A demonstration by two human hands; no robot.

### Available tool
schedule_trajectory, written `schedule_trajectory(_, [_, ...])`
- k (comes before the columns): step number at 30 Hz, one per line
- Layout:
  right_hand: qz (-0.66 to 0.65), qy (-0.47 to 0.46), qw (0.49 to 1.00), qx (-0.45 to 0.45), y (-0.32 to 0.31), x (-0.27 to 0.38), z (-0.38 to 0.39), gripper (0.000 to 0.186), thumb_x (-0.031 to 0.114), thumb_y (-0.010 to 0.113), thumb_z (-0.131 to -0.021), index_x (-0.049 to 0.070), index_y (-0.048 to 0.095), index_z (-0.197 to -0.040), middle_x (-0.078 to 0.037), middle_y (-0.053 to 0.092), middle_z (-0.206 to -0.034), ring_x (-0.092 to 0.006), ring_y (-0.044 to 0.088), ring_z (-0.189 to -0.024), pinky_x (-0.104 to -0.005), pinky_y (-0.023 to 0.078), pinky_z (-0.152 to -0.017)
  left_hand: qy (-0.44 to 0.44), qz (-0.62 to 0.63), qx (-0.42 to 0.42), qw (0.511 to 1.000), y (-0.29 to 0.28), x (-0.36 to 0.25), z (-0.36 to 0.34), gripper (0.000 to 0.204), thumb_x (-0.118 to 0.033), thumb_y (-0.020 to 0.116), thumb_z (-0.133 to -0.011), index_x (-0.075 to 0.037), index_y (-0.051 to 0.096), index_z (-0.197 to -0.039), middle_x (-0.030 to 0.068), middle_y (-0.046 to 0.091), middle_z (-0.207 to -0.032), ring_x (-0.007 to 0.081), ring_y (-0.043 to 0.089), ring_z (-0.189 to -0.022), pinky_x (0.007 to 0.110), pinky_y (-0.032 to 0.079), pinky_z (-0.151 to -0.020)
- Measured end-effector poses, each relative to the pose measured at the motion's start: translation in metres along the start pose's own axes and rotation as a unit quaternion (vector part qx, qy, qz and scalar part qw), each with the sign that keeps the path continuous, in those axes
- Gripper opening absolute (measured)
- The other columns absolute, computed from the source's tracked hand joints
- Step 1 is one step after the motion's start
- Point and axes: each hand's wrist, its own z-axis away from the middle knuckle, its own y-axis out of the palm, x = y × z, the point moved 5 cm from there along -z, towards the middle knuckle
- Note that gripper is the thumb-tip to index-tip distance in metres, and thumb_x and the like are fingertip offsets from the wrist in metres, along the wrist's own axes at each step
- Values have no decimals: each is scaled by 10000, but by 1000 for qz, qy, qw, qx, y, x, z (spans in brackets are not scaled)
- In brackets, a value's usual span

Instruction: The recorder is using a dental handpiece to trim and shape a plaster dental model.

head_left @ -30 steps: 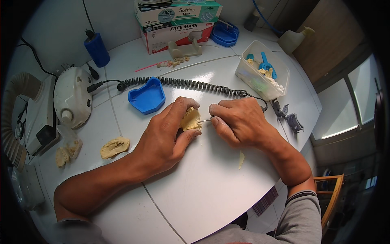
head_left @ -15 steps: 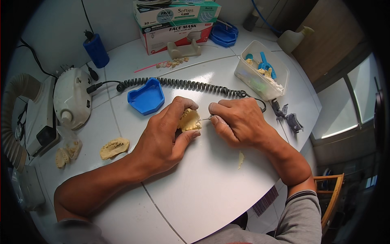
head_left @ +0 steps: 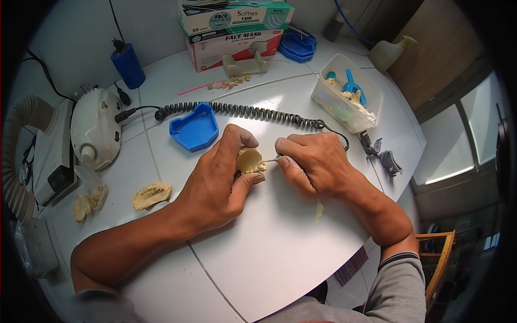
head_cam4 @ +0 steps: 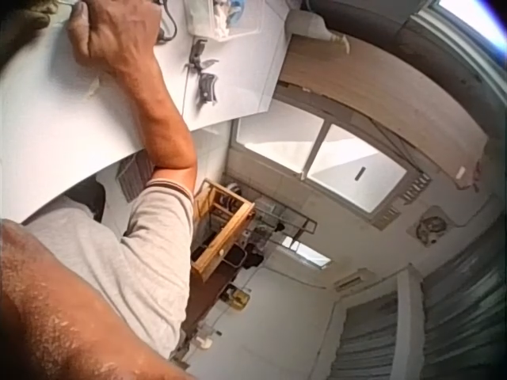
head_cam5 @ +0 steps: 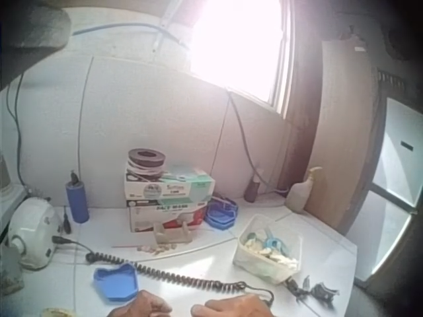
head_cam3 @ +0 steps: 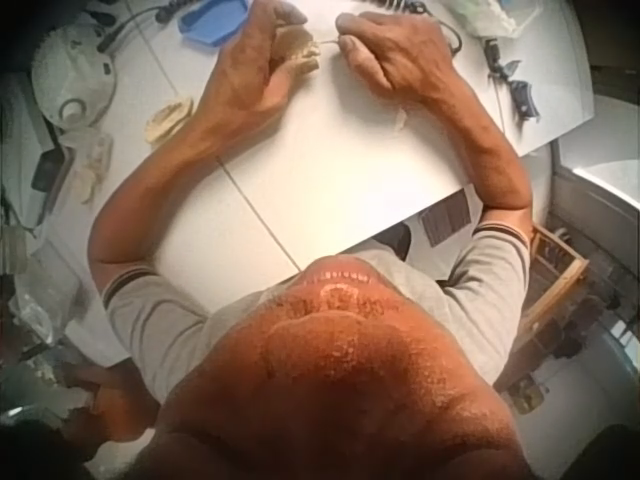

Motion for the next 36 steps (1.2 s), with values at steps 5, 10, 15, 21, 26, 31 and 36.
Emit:
schedule_trajectory(5, [1, 1, 1000, 2, 0, 0, 1, 157, 247, 615, -954, 96, 641, -918, -78, 599, -674, -331, 614, -572, -474, 465, -529, -3, -4, 6, 1000, 1, 1, 0, 488, -33, 776, -976, -20, 419, -1309, 226, 635, -1177, 347, 736, -1032, 447, 603, -885])
schedule_trajectory(10, [-8, -1, 1000, 19, -1, 1, 0, 137, 222, 612, -946, 90, 628, -911, -86, 583, -680, -337, 601, -579, -474, 454, -537, -18, 0, 14, 1000, 1, 0, 0, 483, -37, 759, -991, -21, 405, -1320, 219, 624, -1170, 331, 729, -1027, 452, 596, -896])
schedule_trajectory(15, [-4, -8, 1000, 10, 0, -1, 0, 200, 290, 614, -969, 108, 648, -894, -71, 612, -656, -327, 628, -568, -477, 473, -521, -9, -6, 15, 1000, 2, 2, 1, 482, -32, 750, -995, -26, 400, -1326, 216, 617, -1167, 324, 725, -1023, 457, 592, -902])
schedule_trajectory(21, [-9, -8, 1000, 16, 0, -1, 0, 204, 297, 616, -966, 110, 649, -893, -72, 614, -659, -333, 629, -572, -480, 469, -520, -5, -13, 16, 1000, 2, 1, 1, 485, -28, 748, -994, -23, 396, -1329, 217, 610, -1183, 326, 723, -1029, 455, 592, -905])
schedule_trajectory(26, [-7, -7, 1000, 14, 0, -2, 0, 199, 297, 617, -967, 115, 649, -892, -68, 610, -657, -330, 629, -572, -479, 467, -520, -5, -10, 16, 1000, 2, 2, 0, 487, -27, 747, -994, -21, 394, -1330, 218, 606, -1193, 330, 722, -1032, 454, 593, -905])
schedule_trajectory(31, [-5, -10, 1000, 12, -1, 0, 0, 201, 299, 610, -971, 118, 645, -892, -66, 606, -654, -326, 629, -572, -477, 464, -520, -11, -14, 19, 1000, 2, 2, 1, 490, -22, 745, -994, -19, 391, -1333, 217, 600, -1193, 331, 723, -1029, 452, 595, -899])
schedule_trajectory(36, [-7, -12, 1000, 14, 0, -2, 0, 204, 302, 605, -973, 119, 644, -890, -65, 601, -651, -323, 625, -570, -475, 460, -521, -8, -11, 21, 1000, 3, 3, 1, 493, -29, 746, -997, -18, 389, -1337, 221, 591, -1204, 335, 716, -1034, 455, 595, -897])
